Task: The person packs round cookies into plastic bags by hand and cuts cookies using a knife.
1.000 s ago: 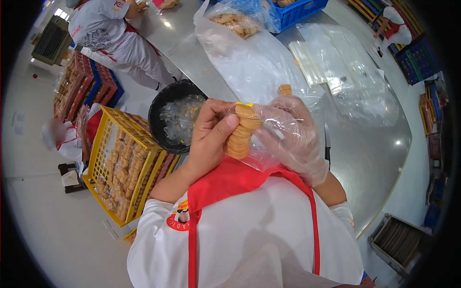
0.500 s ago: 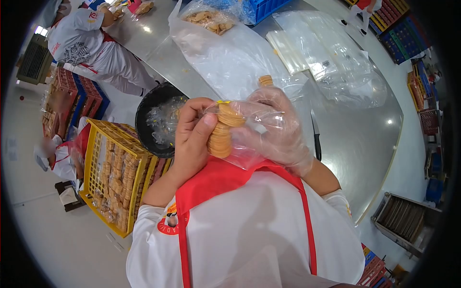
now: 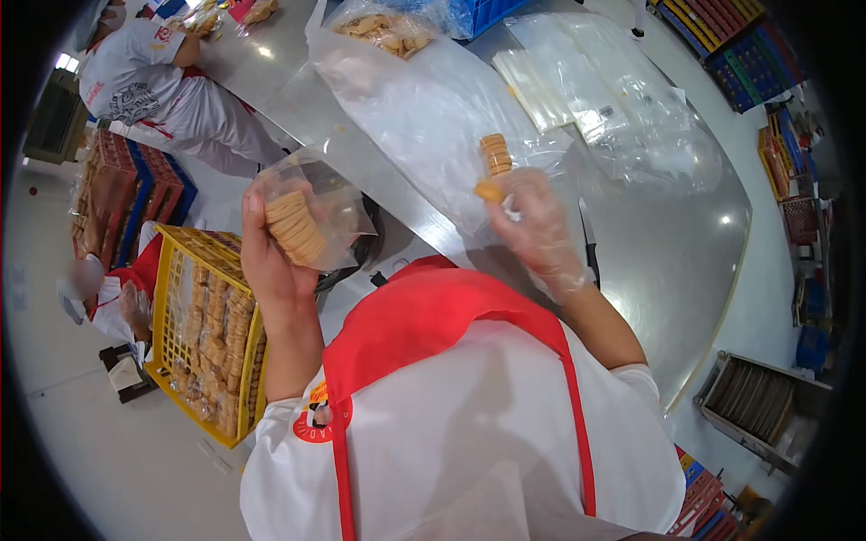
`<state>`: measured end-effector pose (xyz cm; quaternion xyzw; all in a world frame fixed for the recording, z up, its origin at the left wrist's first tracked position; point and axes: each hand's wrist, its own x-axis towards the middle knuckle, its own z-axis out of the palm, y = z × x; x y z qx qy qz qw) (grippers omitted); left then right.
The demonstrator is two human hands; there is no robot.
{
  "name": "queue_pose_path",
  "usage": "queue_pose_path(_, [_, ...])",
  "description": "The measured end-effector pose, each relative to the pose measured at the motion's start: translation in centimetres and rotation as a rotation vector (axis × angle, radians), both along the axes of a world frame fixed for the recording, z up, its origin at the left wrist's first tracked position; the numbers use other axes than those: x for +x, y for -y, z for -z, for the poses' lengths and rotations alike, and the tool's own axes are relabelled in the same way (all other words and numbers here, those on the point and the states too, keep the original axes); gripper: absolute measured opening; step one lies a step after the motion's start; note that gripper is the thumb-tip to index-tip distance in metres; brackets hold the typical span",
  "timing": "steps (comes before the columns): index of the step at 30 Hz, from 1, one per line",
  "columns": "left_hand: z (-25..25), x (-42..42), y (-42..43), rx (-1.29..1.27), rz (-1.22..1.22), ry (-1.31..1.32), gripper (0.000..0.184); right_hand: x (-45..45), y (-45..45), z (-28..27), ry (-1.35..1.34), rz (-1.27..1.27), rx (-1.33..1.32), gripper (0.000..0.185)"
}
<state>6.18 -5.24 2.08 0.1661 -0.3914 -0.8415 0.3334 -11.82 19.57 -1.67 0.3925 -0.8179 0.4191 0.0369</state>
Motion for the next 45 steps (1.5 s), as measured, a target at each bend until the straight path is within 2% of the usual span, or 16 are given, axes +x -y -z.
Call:
queue_pose_path(2, [0.8, 0.0, 0.5, 0.034, 0.037, -0.031, 0.035, -0.3, 0.7, 3.1, -0.246, -0.168, 0.115, 0.025])
queue_pose_path(5, [1.2, 0.6, 0.8, 0.178, 0.095, -0.074, 0.038, -1.2, 2.1, 6.6, -0.441, -0.208, 0.175, 0.025])
queue_pose_path(7, [1.0, 0.8, 0.3, 0.322, 0.132, -0.109, 0.041, -2.1, 2.6, 8.5, -0.401, -0.226, 0.331, 0.025])
queue_pose_path(8, [1.3, 0.7, 0.4, 0.250, 0.181, -0.186, 0.042, -2.6, 3.1, 9.4, -0.383, -0.241, 0.407, 0.025])
queue_pose_path(14, [0.2, 0.9, -0.6, 0.109, 0.186, -0.299, 0.041, 1.1, 3.8, -0.6, -0.410, -0.262, 0.117, 0.031])
queue_pose_path(16, [-0.2, 0.9, -0.9, 0.046, 0.146, -0.270, 0.041, 2.8, 3.3, -5.4, -0.046, -0.405, -0.070, 0.031])
queue_pose_path(18, [-0.5, 0.7, -1.2, -0.004, 0.118, -0.254, 0.041, 2.7, 2.1, -10.1, 0.095, -0.691, -0.162, 0.027])
queue_pose_path(20, [-0.8, 0.6, -1.5, -0.040, 0.097, -0.252, 0.042, 3.2, 2.6, -12.8, -0.148, -0.759, -0.187, 0.029])
queue_pose_path(24, [-1.0, 0.6, -2.2, -0.161, 0.121, -0.197, 0.045, 4.9, 4.3, -12.4, -0.340, -0.556, -0.129, 0.040])
queue_pose_path(28, [-1.3, 0.5, -3.0, -0.346, 0.052, -0.137, 0.047, 4.7, 3.0, -12.6, -0.404, -0.643, -0.030, 0.051])
queue_pose_path(32, [-1.3, 0.5, -3.6, -0.538, -0.036, -0.132, 0.048, 5.1, 2.5, -12.3, -0.361, -0.599, 0.050, 0.057])
queue_pose_path(34, [-1.2, 0.4, -3.7, -0.564, -0.061, -0.135, 0.057, 5.2, 2.4, -12.0, -0.253, -0.637, 0.072, 0.056])
queue_pose_path(36, [-0.8, 0.1, -3.7, -0.635, -0.079, -0.172, 0.070, 4.9, 3.3, -11.9, -0.214, -0.701, -0.108, 0.055])
queue_pose_path(39, [0.2, -0.7, -3.1, -0.809, -0.078, -0.295, 0.095, 5.1, 3.5, -11.5, -0.094, -0.775, -0.234, 0.059])
queue_pose_path(42, [-0.1, -1.3, -2.4, -0.954, 0.001, -0.429, 0.121, 5.7, 3.6, -11.3, 0.070, -0.847, -0.151, 0.059])
queue_pose_path(45, [-0.5, -1.7, -2.4, -1.026, 0.071, -0.492, 0.125, 6.1, 3.9, -10.2, 0.125, -0.857, -0.082, 0.057])
